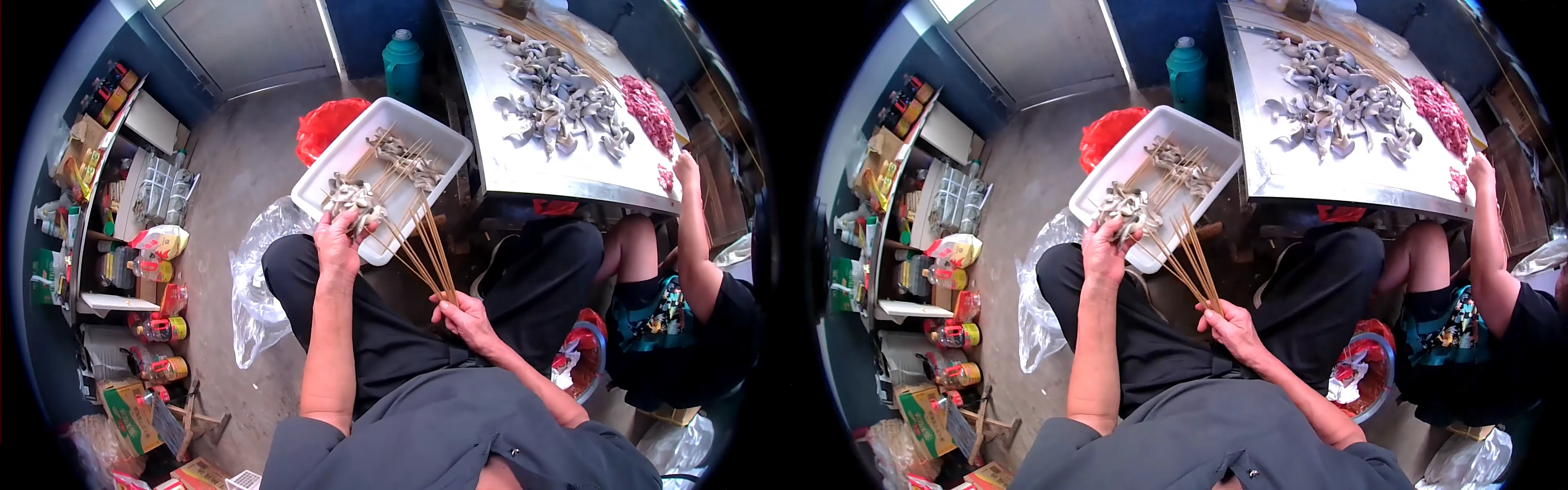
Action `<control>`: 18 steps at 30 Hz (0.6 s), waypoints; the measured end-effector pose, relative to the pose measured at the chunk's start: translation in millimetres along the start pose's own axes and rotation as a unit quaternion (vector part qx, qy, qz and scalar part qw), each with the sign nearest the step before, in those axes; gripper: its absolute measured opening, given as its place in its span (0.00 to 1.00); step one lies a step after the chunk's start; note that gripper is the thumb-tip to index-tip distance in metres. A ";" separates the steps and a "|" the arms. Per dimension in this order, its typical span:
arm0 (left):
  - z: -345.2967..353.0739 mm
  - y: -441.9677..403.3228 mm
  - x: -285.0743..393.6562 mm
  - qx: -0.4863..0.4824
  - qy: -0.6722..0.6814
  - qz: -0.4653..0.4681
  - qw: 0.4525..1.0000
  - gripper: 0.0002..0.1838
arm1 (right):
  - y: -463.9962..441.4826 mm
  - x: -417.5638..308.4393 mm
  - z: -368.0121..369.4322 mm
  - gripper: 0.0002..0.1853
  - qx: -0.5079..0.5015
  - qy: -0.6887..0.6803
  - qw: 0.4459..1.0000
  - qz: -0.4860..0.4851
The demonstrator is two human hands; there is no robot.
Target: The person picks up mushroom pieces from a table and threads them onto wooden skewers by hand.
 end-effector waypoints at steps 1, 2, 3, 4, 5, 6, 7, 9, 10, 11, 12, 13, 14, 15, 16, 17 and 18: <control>1.4 0.3 -2.0 0.000 0.001 0.000 1.000 0.18 | 0.1 -1.4 0.5 0.13 0.000 0.000 1.000 0.000; 3.1 0.9 -4.4 -0.003 0.000 -0.007 1.000 0.18 | 0.3 -2.8 2.1 0.12 -0.002 0.002 1.000 -0.002; 4.2 1.5 -6.4 -0.006 -0.001 -0.015 1.000 0.18 | 1.0 -4.0 3.8 0.12 -0.004 0.003 1.000 -0.004; 4.0 1.5 -8.0 -0.005 -0.006 -0.018 1.000 0.18 | 2.0 -5.4 5.6 0.12 -0.003 0.002 1.000 -0.004; 4.3 1.6 -8.8 -0.006 -0.007 -0.019 1.000 0.18 | 2.7 -7.4 7.0 0.10 0.009 0.012 1.000 -0.007; 4.5 1.7 -9.3 -0.007 -0.005 -0.019 1.000 0.18 | 3.0 -8.9 7.4 0.09 0.021 0.022 0.999 -0.010; 4.5 1.7 -9.7 -0.008 -0.003 -0.018 1.000 0.18 | 2.8 -9.7 7.3 0.09 0.021 0.021 0.999 -0.010; 5.0 2.4 -10.0 -0.013 0.000 -0.023 1.000 0.19 | 2.7 -10.7 6.4 0.08 0.033 0.033 0.999 -0.006; 5.7 2.7 -10.2 -0.018 0.004 -0.028 0.999 0.19 | 2.1 -9.2 5.6 0.08 0.033 0.033 0.999 -0.006; 6.5 3.0 -10.2 -0.018 0.004 -0.028 0.999 0.19 | 0.8 -6.6 4.6 0.08 0.029 0.029 0.999 -0.005; 7.5 3.5 -10.0 -0.017 0.007 -0.031 0.999 0.19 | 0.3 -5.5 4.2 0.08 0.024 0.026 0.999 -0.005; 8.2 3.9 -10.0 -0.016 0.010 -0.033 0.999 0.19 | 0.6 -5.7 4.2 0.08 0.025 0.026 0.999 -0.004; 8.5 4.1 -10.2 -0.016 0.010 -0.033 0.999 0.19 | 0.7 -7.1 4.9 0.08 0.024 0.022 0.999 0.001; 8.9 4.1 -10.2 -0.021 0.012 -0.031 0.999 0.19 | 0.5 -8.1 5.2 0.08 0.024 0.019 1.000 0.006; 9.3 4.2 -10.1 -0.026 0.014 -0.029 0.999 0.19 | -0.1 -8.4 4.8 0.08 0.024 0.019 1.000 0.006; 9.7 4.2 -10.2 -0.026 0.014 -0.029 0.999 0.19 | -0.8 -8.3 4.3 0.08 0.024 0.006 1.000 0.012; 10.0 4.6 -9.8 -0.027 0.017 -0.027 0.999 0.19 | -1.0 -7.6 4.4 0.09 0.024 -0.007 1.000 0.019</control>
Point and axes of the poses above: each hand's wrist, its own y-axis away from the middle knuckle, its own z-axis out of the palm, x = y × z, the point moved 2 cm from there along -y, towards the middle knuckle, and after that the axes turned 1 degree about z, right-handed, at the moved point
